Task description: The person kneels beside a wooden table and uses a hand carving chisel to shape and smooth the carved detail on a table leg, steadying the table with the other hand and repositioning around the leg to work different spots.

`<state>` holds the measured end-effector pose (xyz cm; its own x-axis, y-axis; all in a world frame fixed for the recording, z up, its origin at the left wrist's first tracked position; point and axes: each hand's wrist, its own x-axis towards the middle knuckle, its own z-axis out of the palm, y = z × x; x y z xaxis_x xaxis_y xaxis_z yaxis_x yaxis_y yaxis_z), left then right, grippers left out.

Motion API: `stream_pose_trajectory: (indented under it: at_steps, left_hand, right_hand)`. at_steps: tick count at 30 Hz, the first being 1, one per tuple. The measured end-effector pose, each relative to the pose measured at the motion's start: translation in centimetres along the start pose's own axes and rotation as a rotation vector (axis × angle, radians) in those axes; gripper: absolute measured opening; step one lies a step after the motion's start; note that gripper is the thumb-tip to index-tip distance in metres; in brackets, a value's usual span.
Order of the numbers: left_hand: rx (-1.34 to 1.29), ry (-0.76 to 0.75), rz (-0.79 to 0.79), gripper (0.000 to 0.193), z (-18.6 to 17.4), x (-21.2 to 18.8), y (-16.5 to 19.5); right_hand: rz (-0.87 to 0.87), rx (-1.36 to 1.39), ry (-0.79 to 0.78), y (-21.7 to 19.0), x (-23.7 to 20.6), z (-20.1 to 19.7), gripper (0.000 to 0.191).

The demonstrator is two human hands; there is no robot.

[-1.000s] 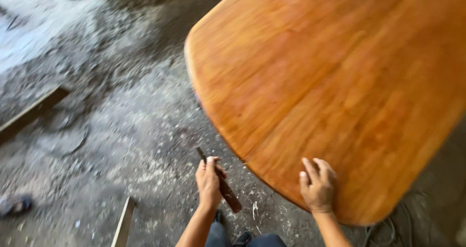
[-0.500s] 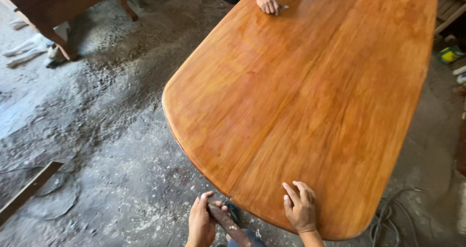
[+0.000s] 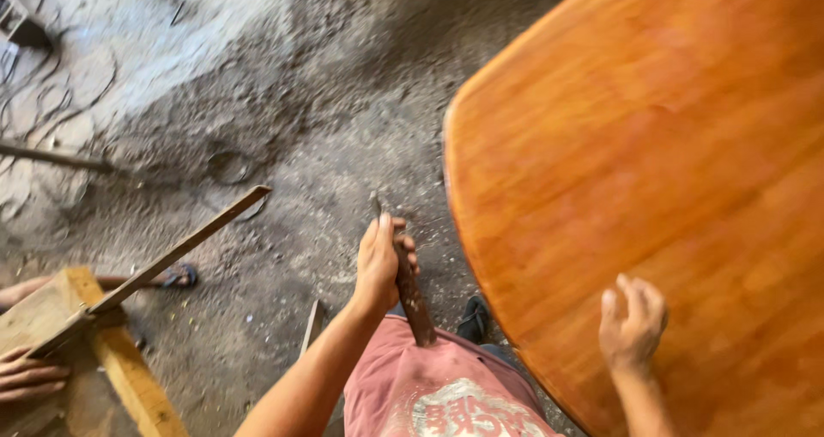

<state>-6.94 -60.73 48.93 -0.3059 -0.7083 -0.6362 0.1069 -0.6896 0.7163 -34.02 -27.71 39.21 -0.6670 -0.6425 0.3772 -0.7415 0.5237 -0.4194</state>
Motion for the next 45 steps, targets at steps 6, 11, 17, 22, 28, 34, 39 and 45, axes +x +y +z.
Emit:
stream_pose_trajectory:
  at_steps: [6, 11, 17, 22, 28, 34, 39, 45]
  left_hand:
    - [-0.128, -0.008, 0.090, 0.019, -0.1, 14.3, 10.4]
    - [-0.041, 0.025, 0.016, 0.012, 1.2, 29.4, 12.9]
    - [0.362, -0.103, -0.110, 0.013, 3.8, 40.3, 10.0]
    - [0.574, -0.229, -0.279, 0.021, 2.5, 45.3, 5.5]
    - [0.797, -0.315, 0.044, 0.051, 2.1, 47.7, -1.6]
    - [0.858, -0.500, -0.003, 0.077, 2.3, 47.9, -5.7]
    - [0.901, -0.574, -0.019, 0.080, 1.5, 45.3, -4.0]
    - [0.968, -0.806, 0.064, 0.078, -1.0, 45.1, -0.8]
  right_hand:
    - [-0.237, 0.106, -0.064, -6.0, 26.9, 16.8, 0.042]
    - [0.014, -0.300, -0.247, -16.6, 39.7, 28.2, 0.070]
    - [0.088, -0.208, -0.259, -18.0, 39.5, 30.2, 0.067]
    - [-0.054, -0.129, -0.264, -17.4, 39.7, 31.6, 0.064]
    - [0.024, -0.095, -0.314, -18.1, 40.1, 32.5, 0.063]
    - [0.024, -0.106, -0.314, -18.1, 40.4, 33.1, 0.065]
    - [0.067, -0.127, -0.334, -17.5, 39.7, 33.3, 0.065]
    - [0.187, 0.044, -0.364, -16.6, 38.6, 33.4, 0.069]
